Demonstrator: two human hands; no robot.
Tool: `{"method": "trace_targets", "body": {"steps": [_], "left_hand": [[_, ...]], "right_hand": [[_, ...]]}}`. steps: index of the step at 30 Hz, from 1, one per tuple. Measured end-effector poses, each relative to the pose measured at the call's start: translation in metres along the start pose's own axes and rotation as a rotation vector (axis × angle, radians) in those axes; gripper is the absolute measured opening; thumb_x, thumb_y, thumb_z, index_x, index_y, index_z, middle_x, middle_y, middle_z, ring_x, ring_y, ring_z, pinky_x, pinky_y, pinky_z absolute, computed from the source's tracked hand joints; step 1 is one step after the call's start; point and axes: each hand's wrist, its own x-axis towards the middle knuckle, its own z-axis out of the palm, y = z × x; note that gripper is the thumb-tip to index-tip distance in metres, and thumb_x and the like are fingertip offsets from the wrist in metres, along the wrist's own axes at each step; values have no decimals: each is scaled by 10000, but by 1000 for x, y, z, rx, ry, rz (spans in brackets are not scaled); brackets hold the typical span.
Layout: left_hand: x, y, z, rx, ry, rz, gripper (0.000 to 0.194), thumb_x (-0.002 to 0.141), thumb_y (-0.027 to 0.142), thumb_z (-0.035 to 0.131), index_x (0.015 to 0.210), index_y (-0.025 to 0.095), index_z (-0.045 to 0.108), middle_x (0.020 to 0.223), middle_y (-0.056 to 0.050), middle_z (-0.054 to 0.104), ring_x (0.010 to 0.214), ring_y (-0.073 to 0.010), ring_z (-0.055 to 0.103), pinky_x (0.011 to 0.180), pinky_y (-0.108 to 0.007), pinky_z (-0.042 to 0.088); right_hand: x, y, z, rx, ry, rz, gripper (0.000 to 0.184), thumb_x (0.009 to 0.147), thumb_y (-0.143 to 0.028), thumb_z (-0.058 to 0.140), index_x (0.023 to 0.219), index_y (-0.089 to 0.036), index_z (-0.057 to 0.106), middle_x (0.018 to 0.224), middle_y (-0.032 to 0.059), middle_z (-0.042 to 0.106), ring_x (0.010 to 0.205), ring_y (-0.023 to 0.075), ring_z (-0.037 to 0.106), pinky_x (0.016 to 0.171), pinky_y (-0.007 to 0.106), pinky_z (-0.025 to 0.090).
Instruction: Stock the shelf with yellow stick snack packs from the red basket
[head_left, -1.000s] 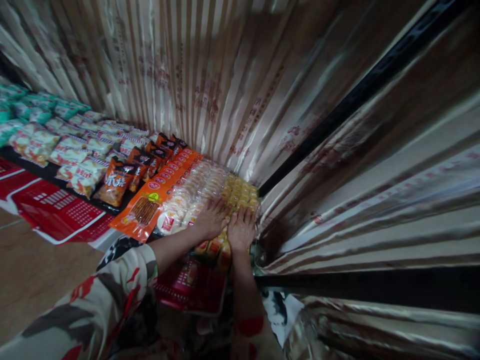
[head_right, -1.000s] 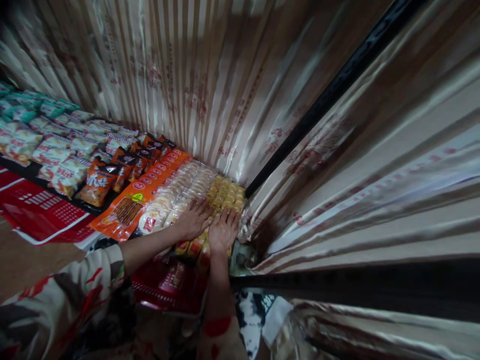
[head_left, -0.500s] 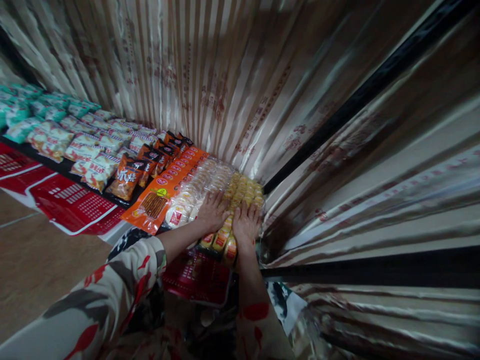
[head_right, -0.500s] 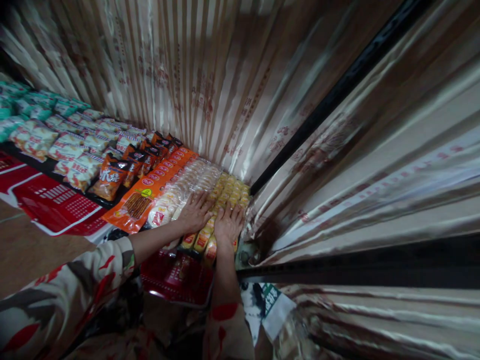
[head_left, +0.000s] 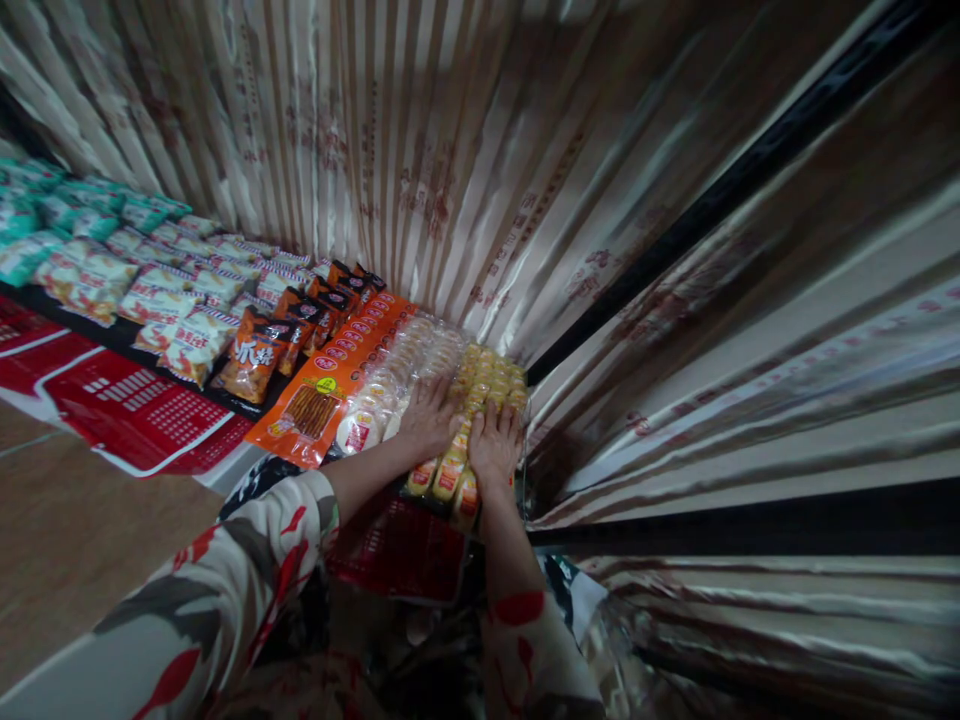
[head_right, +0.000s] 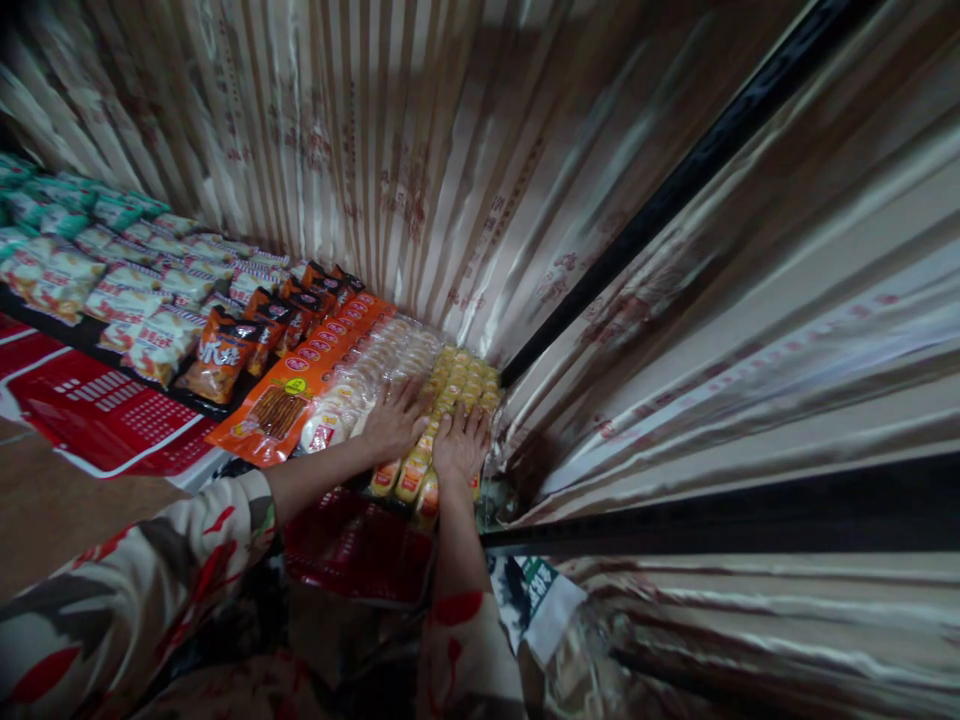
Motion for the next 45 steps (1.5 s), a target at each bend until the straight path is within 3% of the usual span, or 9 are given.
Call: {"method": "trace_targets", "body": {"steps": [4,9,15,24,34,38,45], "left_hand": [[-1,-17,-8,28,29,-51,501,916,426,359,1361,202,410,1474,-135,308,1385,-300,200,1103,-556,140],[-9,-30,-6,43,-7,-66,501,914,410,365,1344,162,434,1452,-180,331,1366,-319,247,1094,-548,159],[-11,-27,-2,51,-22,-56,513,910,403,359,1353,149,413,1455,-201,312,1361,-327,257,1079,-559,180],[-13,-31,10,135,54,-25,513,917,411,351,1363,162,392,1437,-198,348,1350,-320,288,1080,-544,189],[-13,-30,9,159,38,-18,529,918,409,340,1381,155,367,1450,-193,329,1353,-311,285,1088,-540,176],[-13,-30,10,147,25,-24,525,915,409,349,1376,161,379,1455,-189,322,1357,-312,276,1093,-538,170],[-14,-29,8,152,30,-28,517,919,404,343,1377,169,386,1448,-182,338,1352,-314,287,1093,-525,187]], "right_hand": [[-1,-2,-5,-1,-3,-6,496,950,-363,230,1383,-189,396,1463,95,349,1372,264,217,1071,456,225],[-2,-3,-5,-5,-18,3,496,950,-360,239,1386,-181,391,1462,106,349,1378,259,202,1083,449,195],[-1,-1,-2,-7,-2,8,497,947,-360,238,1384,-182,397,1473,100,330,1383,253,190,1085,433,191],[-1,-5,-7,28,-44,46,502,945,-370,241,1395,-193,376,1476,93,328,1387,247,192,1097,439,167],[0,-7,-13,24,-81,56,497,944,-363,261,1394,-187,378,1494,94,288,1393,275,163,1094,468,152],[-3,-10,-16,3,-6,-33,500,947,-361,248,1394,-176,377,1498,100,274,1396,266,156,1102,467,113],[-4,-11,-10,-10,-70,-58,511,948,-401,240,1400,-197,366,1480,85,320,1383,264,199,1103,455,109]]}}
